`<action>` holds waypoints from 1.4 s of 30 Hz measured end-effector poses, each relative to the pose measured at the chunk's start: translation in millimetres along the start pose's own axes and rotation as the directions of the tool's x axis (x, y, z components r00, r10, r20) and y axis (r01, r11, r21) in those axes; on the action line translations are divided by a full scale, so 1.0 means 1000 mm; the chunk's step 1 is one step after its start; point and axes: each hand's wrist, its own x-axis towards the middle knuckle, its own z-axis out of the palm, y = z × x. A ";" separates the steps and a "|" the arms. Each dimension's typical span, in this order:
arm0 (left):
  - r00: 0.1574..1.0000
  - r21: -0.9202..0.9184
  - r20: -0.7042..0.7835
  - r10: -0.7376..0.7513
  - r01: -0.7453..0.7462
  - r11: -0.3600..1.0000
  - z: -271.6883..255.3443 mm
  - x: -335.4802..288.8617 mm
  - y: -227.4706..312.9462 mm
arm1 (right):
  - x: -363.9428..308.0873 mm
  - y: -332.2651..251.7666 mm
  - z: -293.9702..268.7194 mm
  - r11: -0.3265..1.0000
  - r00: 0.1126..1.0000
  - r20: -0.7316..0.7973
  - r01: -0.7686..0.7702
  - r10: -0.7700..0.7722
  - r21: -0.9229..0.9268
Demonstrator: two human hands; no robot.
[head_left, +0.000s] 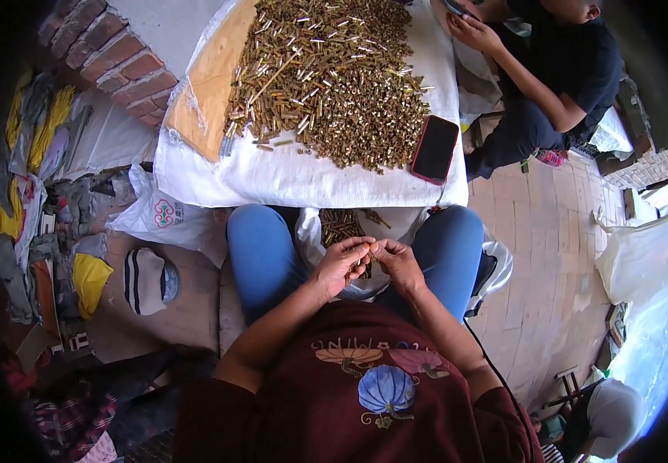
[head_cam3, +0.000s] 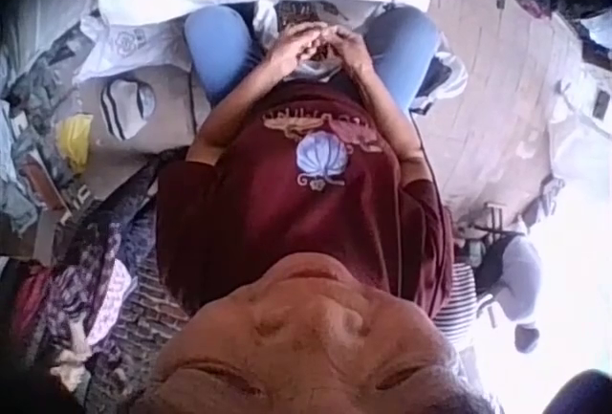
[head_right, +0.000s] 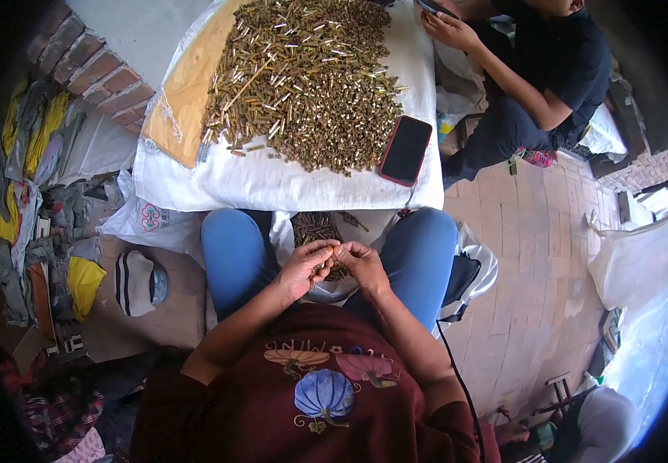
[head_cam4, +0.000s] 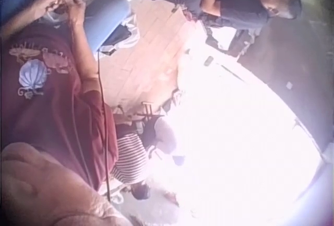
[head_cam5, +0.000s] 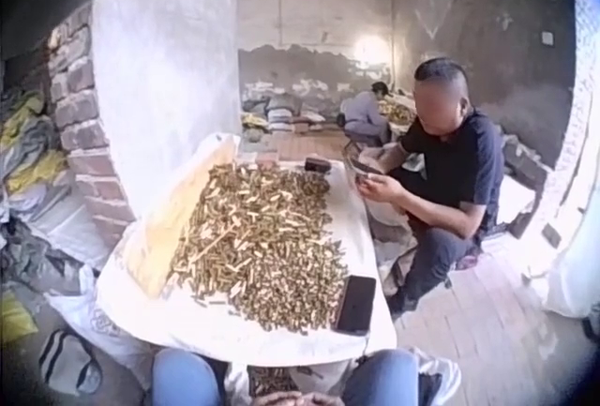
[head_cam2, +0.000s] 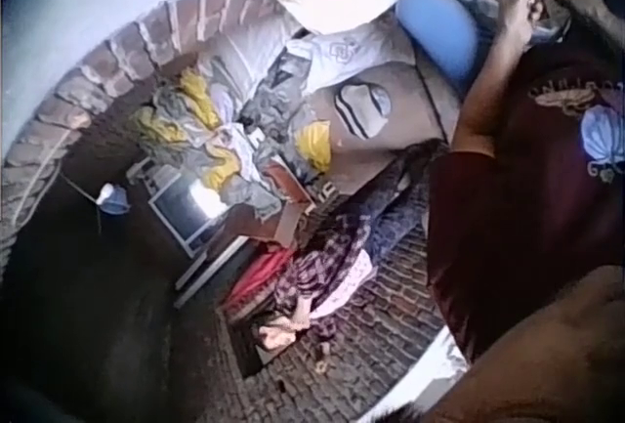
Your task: The person takes small firecracker fuses from a large pile on a covered table and joins them together by hand.
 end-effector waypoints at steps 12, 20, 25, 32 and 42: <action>1.000 -0.351 0.027 0.004 0.005 0.936 -0.012 0.006 -0.004 | 0.003 0.000 -0.001 0.915 1.000 -0.009 0.024 -0.023 0.402; 0.998 -0.370 0.057 0.003 0.018 0.929 -0.003 0.002 -0.003 | 0.005 0.003 -0.005 0.858 0.999 0.039 -0.049 0.034 0.512; 0.998 -0.384 0.067 0.007 0.020 0.923 0.006 -0.003 -0.001 | 0.004 0.006 -0.008 0.812 0.997 0.081 -0.043 -0.006 0.582; 0.989 -0.180 0.021 0.145 -0.139 0.974 0.016 -0.006 -0.002 | 0.001 0.004 -0.006 0.726 0.991 0.135 -0.095 0.003 0.681; 0.985 -0.188 -0.029 0.170 -0.173 0.967 0.022 -0.003 -0.007 | 0.003 -0.001 -0.007 0.682 0.973 0.217 -0.212 0.079 0.700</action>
